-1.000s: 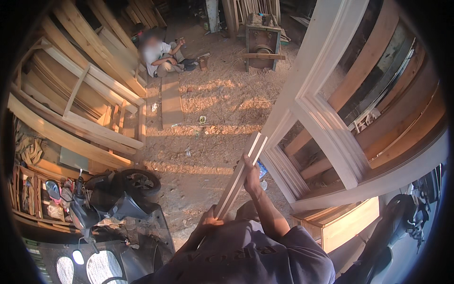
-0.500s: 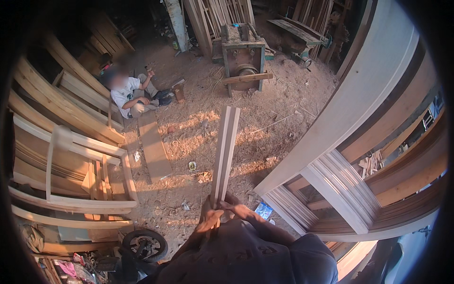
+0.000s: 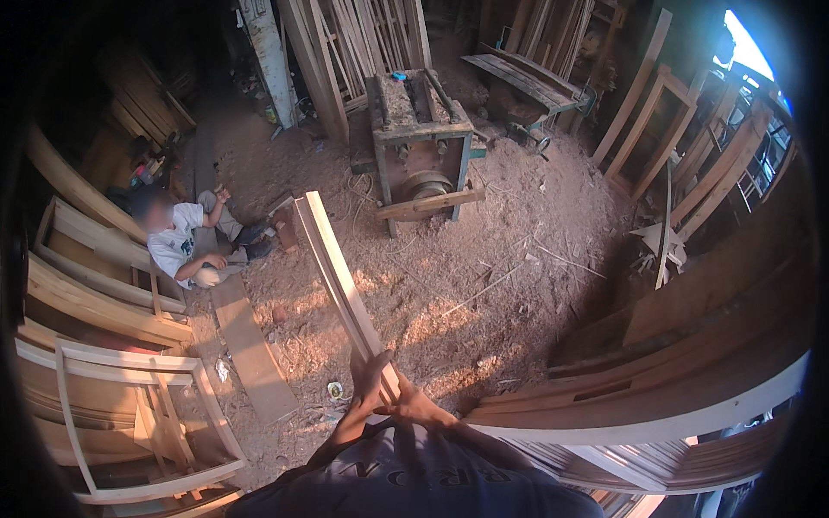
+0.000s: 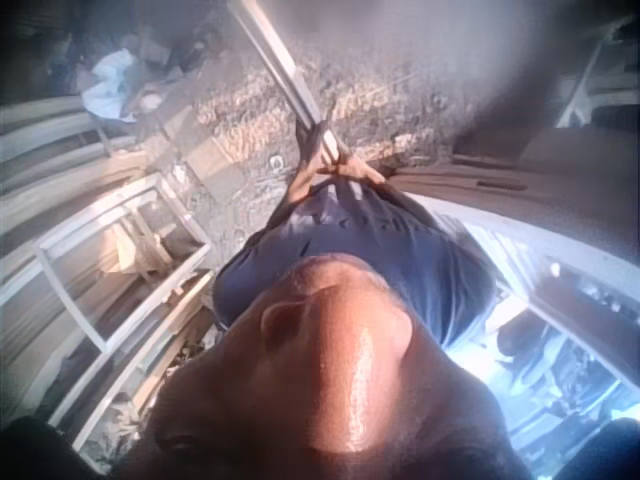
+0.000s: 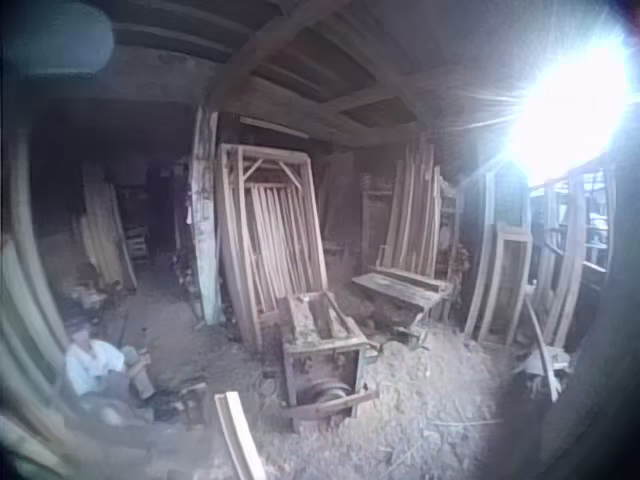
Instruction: The person assembles a wooden chair frame by hand, fitting thin wooden slats into the structure. They repeatedly walk between the truck bed and the workshop to retrieve additional slats and place them into the frame.
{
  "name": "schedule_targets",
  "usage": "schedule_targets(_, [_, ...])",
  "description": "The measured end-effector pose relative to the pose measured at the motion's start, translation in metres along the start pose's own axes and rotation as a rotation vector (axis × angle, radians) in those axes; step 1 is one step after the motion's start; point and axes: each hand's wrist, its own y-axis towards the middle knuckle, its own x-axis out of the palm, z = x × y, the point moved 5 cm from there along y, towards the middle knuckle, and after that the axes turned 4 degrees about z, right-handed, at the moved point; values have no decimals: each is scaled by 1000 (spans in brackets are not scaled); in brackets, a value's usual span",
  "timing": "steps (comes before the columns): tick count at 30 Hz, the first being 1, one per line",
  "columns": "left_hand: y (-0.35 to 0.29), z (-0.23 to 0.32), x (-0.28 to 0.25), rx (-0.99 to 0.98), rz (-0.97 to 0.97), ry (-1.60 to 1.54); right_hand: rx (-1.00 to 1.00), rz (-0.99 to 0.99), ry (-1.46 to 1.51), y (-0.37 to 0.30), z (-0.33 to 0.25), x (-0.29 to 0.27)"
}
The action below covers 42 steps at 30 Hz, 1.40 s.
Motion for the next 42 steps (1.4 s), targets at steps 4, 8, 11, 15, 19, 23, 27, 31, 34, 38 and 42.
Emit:
schedule_targets(4, [110, 26, 50, -47, -161, 45, 68, 302, -601, 103, -33, -50])
schedule_targets(8, [195, 19, 92, -116, -98, 167, 162, 412, -649, 166, -62, -90])
schedule_targets(11, [229, 7, 107, -262, -144, 235, 186, 371, -580, 195, -93, -108])
schedule_targets(15, [279, 13, 126, -169, 13, 309, 349, -24, -378, 245, -144, -156])
schedule_targets(19, [336, 40, 160, 33, 68, 287, 185, 226, -686, 319, -229, -253])
schedule_targets(23, [380, 63, 199, -66, 131, 214, -138, 377, -878, 409, -336, -329])
schedule_targets(27, [422, 92, 241, 64, 199, 224, -392, 414, -1058, 513, -421, -374])
schedule_targets(31, [476, 106, 273, 81, 192, 249, -415, 541, -1290, 627, -466, -413])
schedule_targets(34, [528, 115, 300, 137, 178, 294, -139, 517, -1377, 712, -476, -449])
schedule_targets(38, [601, 122, 344, -12, 95, 30, -313, 667, -1569, 790, -484, -477])
schedule_targets(42, [657, 134, 374, -30, -25, -67, -3, 861, -1571, 841, -480, -515])
